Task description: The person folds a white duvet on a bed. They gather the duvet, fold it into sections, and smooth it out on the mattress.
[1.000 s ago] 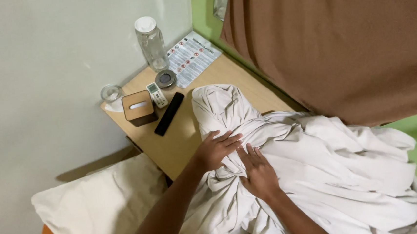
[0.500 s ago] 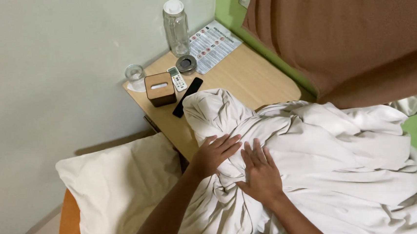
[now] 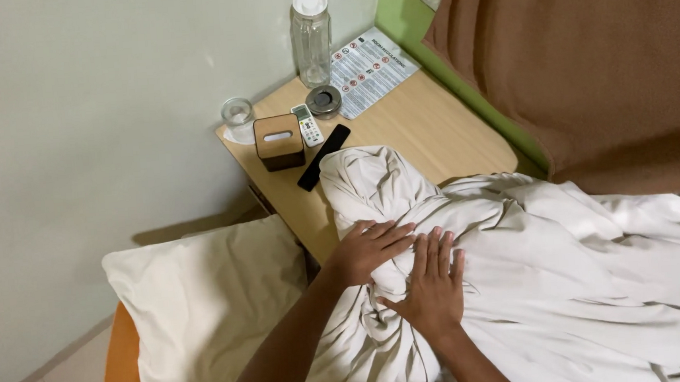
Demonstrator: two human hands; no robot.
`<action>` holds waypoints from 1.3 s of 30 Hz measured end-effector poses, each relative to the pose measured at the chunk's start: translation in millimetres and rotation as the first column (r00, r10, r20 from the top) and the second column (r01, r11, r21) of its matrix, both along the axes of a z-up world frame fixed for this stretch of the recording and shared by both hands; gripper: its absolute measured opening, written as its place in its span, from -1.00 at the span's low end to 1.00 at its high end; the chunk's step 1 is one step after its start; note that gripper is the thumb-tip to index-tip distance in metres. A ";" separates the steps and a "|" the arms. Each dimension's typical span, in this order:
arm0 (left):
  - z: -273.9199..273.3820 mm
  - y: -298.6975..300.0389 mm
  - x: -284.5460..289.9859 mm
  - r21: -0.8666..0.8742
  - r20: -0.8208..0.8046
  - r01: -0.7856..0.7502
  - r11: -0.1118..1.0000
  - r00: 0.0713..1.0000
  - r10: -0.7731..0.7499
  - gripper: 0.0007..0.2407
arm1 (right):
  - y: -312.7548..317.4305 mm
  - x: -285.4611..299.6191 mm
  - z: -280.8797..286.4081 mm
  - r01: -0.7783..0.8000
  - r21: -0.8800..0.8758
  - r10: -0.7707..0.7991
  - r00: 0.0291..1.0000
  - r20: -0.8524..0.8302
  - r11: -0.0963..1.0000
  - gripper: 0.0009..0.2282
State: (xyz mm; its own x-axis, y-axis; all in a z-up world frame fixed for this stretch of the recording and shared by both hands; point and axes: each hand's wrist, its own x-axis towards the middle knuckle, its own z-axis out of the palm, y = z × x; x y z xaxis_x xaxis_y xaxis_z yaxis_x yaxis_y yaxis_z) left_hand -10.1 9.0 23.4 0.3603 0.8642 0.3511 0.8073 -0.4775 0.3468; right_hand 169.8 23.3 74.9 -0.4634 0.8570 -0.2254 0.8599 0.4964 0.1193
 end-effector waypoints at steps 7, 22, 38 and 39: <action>-27.4 32.5 -19.2 0.078 0.027 0.044 0.996 0.999 -0.046 -0.31 | 18.1 -19.5 -12.9 0.079 0.002 -0.079 0.997 -0.002 0.997 0.21; -39.6 72.1 -83.0 0.082 0.132 0.150 0.985 0.978 -0.160 -0.54 | 24.3 -97.2 -43.7 0.221 0.048 -0.216 0.971 -0.104 0.974 0.04; 24.3 77.2 -71.4 -0.505 -0.161 -0.049 0.862 0.986 -0.038 -0.03 | 120.6 -9.8 44.8 -0.144 0.021 0.140 0.897 -0.420 0.989 -0.41; 43.1 75.7 -65.5 -0.645 -0.118 -0.072 0.761 0.993 -0.007 0.06 | 131.5 0.6 55.3 -0.116 0.052 0.127 0.912 -0.390 0.992 -0.41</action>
